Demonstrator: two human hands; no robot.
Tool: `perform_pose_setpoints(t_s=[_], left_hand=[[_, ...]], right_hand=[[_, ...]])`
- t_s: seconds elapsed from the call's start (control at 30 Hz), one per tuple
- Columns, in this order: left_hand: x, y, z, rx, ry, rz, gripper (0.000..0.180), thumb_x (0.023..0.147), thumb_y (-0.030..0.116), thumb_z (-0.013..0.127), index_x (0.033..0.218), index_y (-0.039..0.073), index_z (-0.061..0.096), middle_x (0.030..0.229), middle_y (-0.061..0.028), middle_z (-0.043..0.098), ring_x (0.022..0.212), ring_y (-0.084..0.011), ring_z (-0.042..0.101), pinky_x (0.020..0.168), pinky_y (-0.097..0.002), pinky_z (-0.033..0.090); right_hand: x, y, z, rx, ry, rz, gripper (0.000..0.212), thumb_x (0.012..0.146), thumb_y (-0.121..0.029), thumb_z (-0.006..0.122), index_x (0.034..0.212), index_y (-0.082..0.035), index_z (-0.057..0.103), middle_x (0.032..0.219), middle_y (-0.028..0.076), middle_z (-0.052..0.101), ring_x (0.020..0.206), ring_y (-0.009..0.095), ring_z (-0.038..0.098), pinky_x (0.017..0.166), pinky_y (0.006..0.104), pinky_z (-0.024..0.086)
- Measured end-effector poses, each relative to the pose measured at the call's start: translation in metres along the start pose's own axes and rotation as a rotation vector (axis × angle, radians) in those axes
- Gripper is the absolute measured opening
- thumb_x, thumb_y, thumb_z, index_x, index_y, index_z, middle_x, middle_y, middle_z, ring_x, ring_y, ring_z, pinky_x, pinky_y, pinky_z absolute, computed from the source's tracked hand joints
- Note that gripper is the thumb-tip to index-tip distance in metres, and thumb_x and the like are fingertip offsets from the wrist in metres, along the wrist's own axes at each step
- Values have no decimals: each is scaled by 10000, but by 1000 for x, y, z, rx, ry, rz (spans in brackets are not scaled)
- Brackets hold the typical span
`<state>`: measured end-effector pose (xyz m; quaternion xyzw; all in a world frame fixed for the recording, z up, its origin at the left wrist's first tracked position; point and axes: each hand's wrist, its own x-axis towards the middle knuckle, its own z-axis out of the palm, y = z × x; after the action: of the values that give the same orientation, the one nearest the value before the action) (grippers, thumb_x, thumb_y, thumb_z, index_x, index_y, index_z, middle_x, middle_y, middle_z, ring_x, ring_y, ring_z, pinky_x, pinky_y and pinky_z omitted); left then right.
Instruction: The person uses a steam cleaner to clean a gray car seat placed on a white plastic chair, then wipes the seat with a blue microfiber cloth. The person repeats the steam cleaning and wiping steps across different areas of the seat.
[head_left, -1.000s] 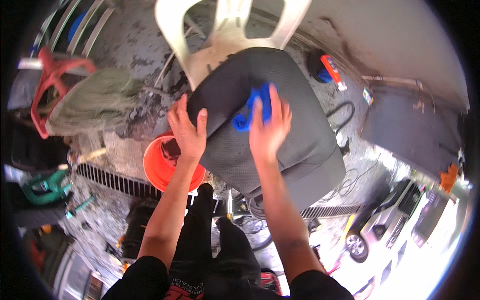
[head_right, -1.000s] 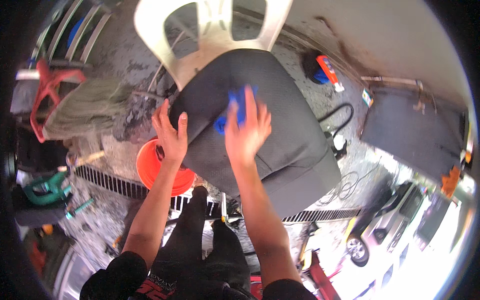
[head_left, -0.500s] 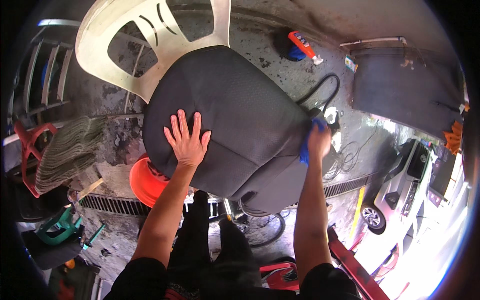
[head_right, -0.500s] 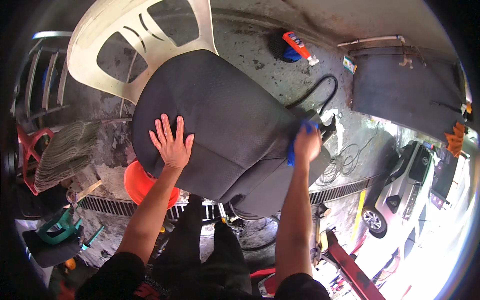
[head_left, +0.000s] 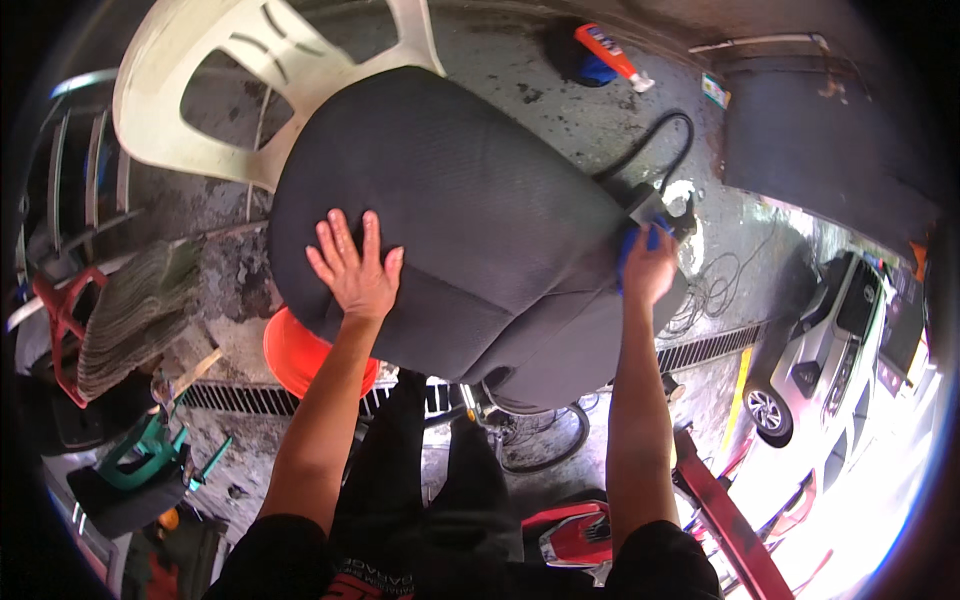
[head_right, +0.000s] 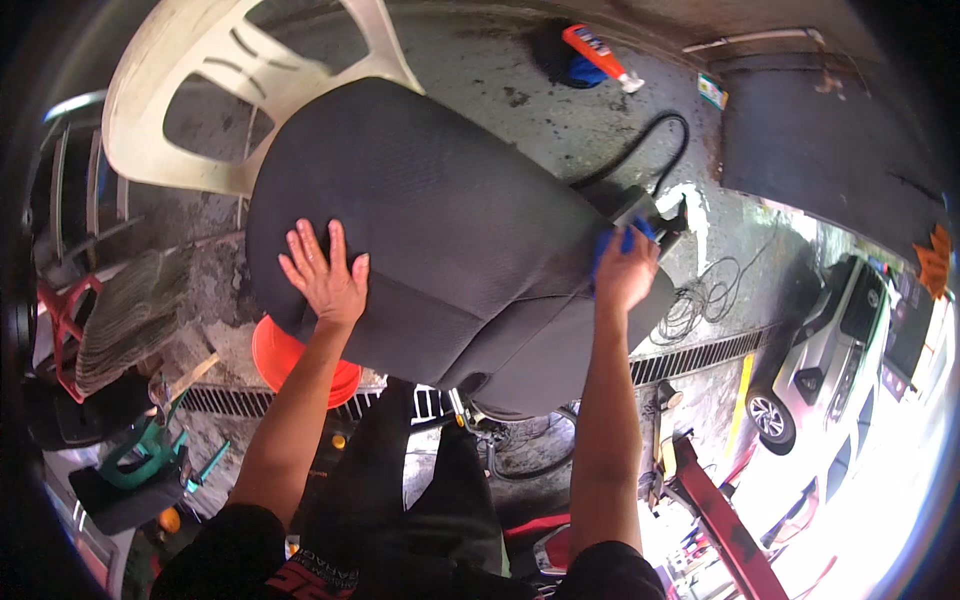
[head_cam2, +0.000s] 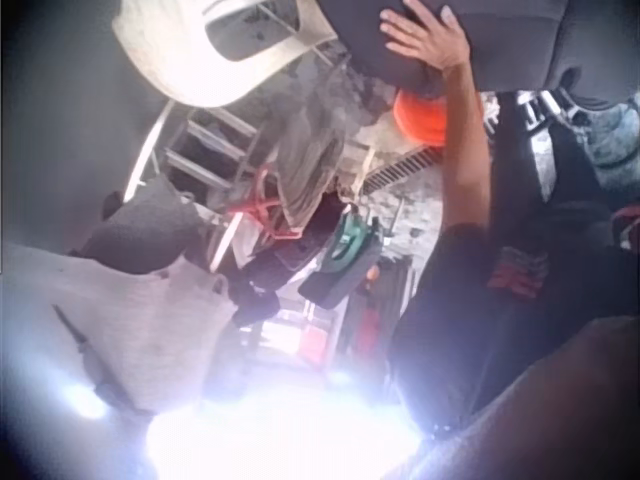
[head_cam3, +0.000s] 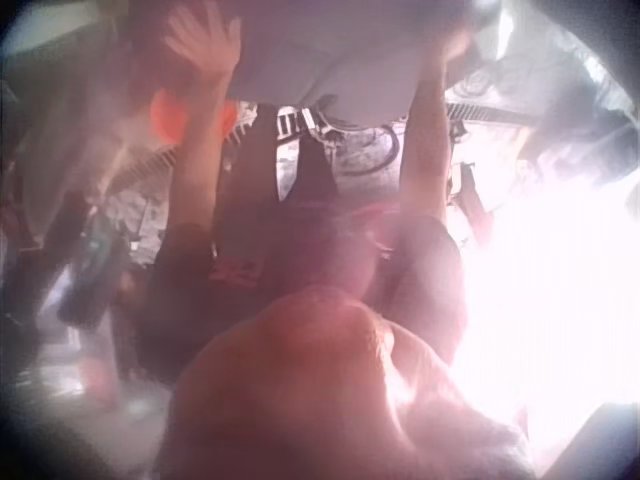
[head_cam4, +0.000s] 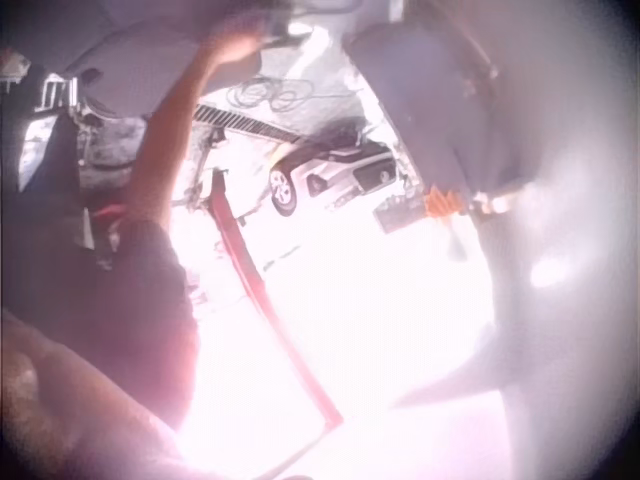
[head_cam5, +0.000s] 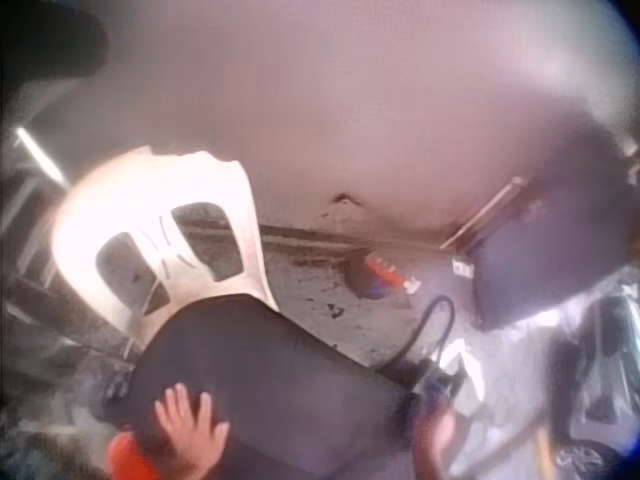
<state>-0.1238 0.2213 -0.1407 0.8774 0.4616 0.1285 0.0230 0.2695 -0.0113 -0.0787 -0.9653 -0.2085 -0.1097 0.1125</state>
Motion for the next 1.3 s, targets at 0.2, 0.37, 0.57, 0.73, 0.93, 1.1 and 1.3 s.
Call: perform_pose_setpoints(t_s=[0.2, 0.37, 0.57, 0.73, 0.93, 1.1, 1.3], left_hand=[[-2, -6, 4, -2, 24, -8, 713, 1075, 583, 495, 1702, 257, 395, 1788, -256, 201, 1650, -468, 175, 1284, -690, 78], [5, -20, -17, -43, 27, 34, 590, 1083, 492, 535, 1608, 223, 520, 1726, -242, 345, 1584, -458, 321, 1253, -679, 189], [73, -94, -79, -154, -110, -351, 825, 861, 534, 862, 1527, 135, 584, 1572, -200, 551, 1433, -412, 528, 1184, -572, 387], [72, -124, -59, -679, -281, -573, 975, 768, 609, 918, 1522, 94, 575, 1428, -225, 663, 1341, -379, 640, 1118, -452, 496], [69, -184, -31, -1096, -427, -658, 982, 876, 592, 866, 1581, 8, 510, 1372, -166, 713, 1242, -212, 670, 1075, -358, 527], [79, -141, -58, -1051, -406, -690, 1053, 835, 637, 872, 1591, 4, 503, 1412, -216, 689, 1284, -282, 675, 1101, -371, 517], [74, -144, -49, -1060, -444, -649, 1033, 817, 663, 872, 1573, 42, 541, 1445, -211, 674, 1336, -298, 649, 1141, -404, 493]], right_hand=[[-47, -265, 14, 398, 150, -89, 190, 972, -287, 743, 959, -100, 711, 946, 146, 683, 903, 387, 663, 792, 516, 542], [-90, -368, 12, 558, -55, -561, 261, 813, -329, 871, 970, -166, 743, 1021, 94, 677, 933, 336, 675, 787, 490, 545], [-104, -140, -4, 234, 11, -542, 270, 823, -263, 881, 1026, -133, 763, 1043, 112, 714, 957, 353, 691, 843, 505, 566], [-155, -263, 4, 477, -14, -68, 205, 843, -249, 865, 778, -118, 721, 751, 110, 667, 691, 365, 667, 630, 475, 543], [-198, -406, 5, 752, -171, -790, 298, 809, -382, 847, 762, -160, 654, 792, 57, 623, 694, 297, 651, 631, 439, 489], [-219, -150, -27, 311, -517, -1050, 236, 746, -331, 852, 844, -159, 723, 866, 40, 697, 754, 254, 681, 746, 435, 488], [-259, -256, -3, 429, -447, -1010, 329, 743, -428, 865, 920, -182, 737, 926, 26, 715, 841, 232, 712, 737, 453, 530]])
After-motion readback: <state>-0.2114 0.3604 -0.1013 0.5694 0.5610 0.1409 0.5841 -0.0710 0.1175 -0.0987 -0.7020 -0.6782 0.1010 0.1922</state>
